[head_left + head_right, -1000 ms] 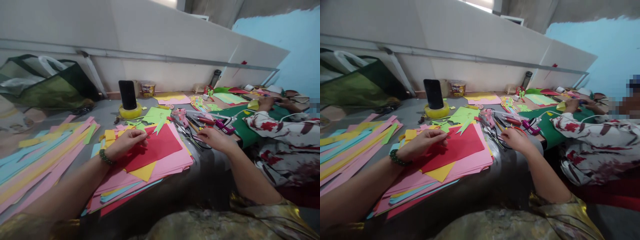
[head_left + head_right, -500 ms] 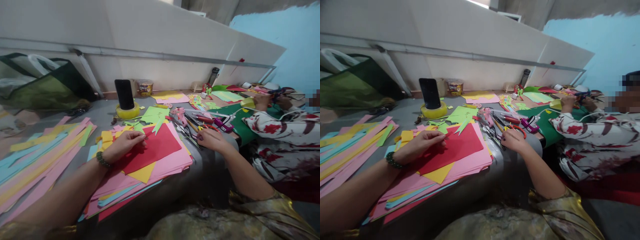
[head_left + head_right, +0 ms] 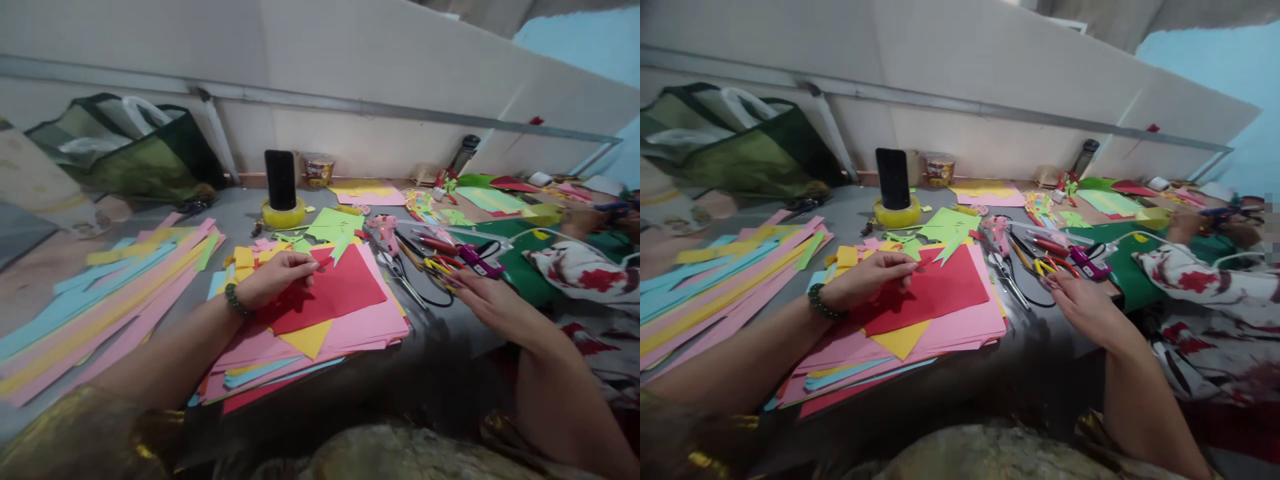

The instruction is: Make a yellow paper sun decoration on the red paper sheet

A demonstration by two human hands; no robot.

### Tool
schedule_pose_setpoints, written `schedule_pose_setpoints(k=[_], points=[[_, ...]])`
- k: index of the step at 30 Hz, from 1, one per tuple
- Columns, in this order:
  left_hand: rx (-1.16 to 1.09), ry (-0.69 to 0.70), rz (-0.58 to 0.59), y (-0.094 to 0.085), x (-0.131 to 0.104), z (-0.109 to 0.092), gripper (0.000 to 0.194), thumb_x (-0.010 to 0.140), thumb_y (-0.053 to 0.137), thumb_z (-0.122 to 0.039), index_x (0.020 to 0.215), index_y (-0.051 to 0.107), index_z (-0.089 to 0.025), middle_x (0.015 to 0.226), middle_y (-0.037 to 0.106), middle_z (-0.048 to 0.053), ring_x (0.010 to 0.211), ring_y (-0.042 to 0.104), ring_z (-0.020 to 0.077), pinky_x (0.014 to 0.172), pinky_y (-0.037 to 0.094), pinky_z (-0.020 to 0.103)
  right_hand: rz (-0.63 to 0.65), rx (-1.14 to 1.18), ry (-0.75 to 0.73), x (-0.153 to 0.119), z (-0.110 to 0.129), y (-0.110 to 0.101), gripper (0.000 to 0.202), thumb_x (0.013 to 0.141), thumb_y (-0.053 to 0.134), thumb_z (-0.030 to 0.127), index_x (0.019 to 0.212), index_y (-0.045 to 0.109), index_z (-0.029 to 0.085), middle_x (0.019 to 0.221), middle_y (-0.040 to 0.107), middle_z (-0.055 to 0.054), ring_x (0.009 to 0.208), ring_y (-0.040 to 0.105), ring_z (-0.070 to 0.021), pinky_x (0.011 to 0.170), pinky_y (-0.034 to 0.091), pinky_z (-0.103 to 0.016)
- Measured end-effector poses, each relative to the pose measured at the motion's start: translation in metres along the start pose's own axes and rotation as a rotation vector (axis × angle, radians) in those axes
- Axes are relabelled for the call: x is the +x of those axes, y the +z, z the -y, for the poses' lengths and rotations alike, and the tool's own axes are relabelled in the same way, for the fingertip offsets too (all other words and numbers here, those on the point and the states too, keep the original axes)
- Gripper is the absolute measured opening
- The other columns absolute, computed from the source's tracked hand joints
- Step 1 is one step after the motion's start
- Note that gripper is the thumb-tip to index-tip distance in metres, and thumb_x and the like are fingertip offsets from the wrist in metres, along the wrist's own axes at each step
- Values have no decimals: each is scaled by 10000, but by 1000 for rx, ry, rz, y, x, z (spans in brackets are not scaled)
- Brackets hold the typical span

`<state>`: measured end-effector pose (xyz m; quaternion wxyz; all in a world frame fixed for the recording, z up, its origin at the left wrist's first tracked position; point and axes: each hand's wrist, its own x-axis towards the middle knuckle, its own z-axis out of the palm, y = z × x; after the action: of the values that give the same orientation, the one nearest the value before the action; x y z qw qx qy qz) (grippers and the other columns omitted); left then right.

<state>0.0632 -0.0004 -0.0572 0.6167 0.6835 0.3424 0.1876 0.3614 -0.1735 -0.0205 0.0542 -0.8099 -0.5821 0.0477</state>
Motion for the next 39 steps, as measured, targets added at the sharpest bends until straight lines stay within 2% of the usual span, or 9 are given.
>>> schedule_pose_setpoints(k=[4, 9, 12, 17, 21, 24, 27, 32, 39], points=[[-14, 13, 47, 0, -1, -2, 391, 705, 708, -538, 602, 577, -184, 559, 574, -15, 543, 514, 102, 592, 477, 244, -13, 363, -238, -7, 21, -5, 443, 899, 367, 580, 843, 675, 267, 788, 700, -68, 733, 646, -238, 631, 508, -330], [-28, 5, 36, 0, -2, -2, 366, 693, 721, -517, 613, 592, -184, 566, 582, -20, 536, 494, 91, 584, 457, 227, -117, 563, -136, 2, 33, 1, 606, 863, 318, 753, 752, 608, 232, 584, 490, -8, 524, 457, -164, 480, 389, -286], [-19, -12, 44, 0, -2, -3, 378, 682, 719, -530, 605, 583, -186, 565, 579, -16, 538, 492, 97, 581, 452, 239, -121, 644, -140, 6, 27, 6, 625, 854, 314, 777, 735, 580, 224, 594, 496, -11, 507, 453, -154, 453, 381, -277], [28, -37, 29, 1, -2, -4, 411, 672, 710, -568, 596, 574, -188, 556, 572, -10, 515, 478, 101, 521, 409, 237, -94, 304, -135, 12, 15, 15, 417, 924, 381, 542, 923, 660, 232, 844, 701, -85, 796, 657, -239, 672, 522, -331], [10, -80, 16, 1, -1, -2, 431, 644, 736, -589, 604, 591, -185, 551, 578, -3, 504, 494, 107, 481, 388, 225, -84, -87, 80, 18, 10, 36, 294, 940, 438, 323, 1028, 691, 200, 1113, 719, -143, 1075, 652, -303, 897, 520, -401], [-48, -107, 24, 1, 0, -1, 432, 595, 784, -580, 642, 619, -183, 572, 599, 0, 524, 528, 116, 513, 434, 232, -69, -153, 25, 22, 9, 48, 302, 959, 431, 271, 1068, 699, 182, 1130, 711, -149, 1092, 647, -286, 964, 497, -382], [-60, -109, 29, 1, 0, -2, 437, 571, 810, -563, 680, 638, -176, 597, 626, 5, 535, 543, 115, 540, 449, 237, -68, -189, 5, 29, 3, 41, 305, 963, 429, 278, 1055, 709, 198, 1113, 709, -140, 1090, 640, -291, 972, 482, -386], [-98, -126, 18, 0, 0, 0, 505, 533, 834, -551, 819, 645, -180, 651, 679, 13, 534, 530, 109, 515, 415, 223, 30, -304, 237, 48, -13, 21, 395, 907, 483, 247, 1259, 599, 109, 1210, 652, -221, 1081, 646, -345, 819, 502, -389], [-12, -75, 44, -3, 2, 2, 469, 597, 777, -587, 745, 602, -178, 665, 662, 20, 510, 480, 97, 443, 314, 197, 68, -251, 263, 70, -33, 23, 360, 797, 584, 219, 1140, 627, 121, 1143, 695, -190, 1041, 659, -307, 746, 478, -314]])
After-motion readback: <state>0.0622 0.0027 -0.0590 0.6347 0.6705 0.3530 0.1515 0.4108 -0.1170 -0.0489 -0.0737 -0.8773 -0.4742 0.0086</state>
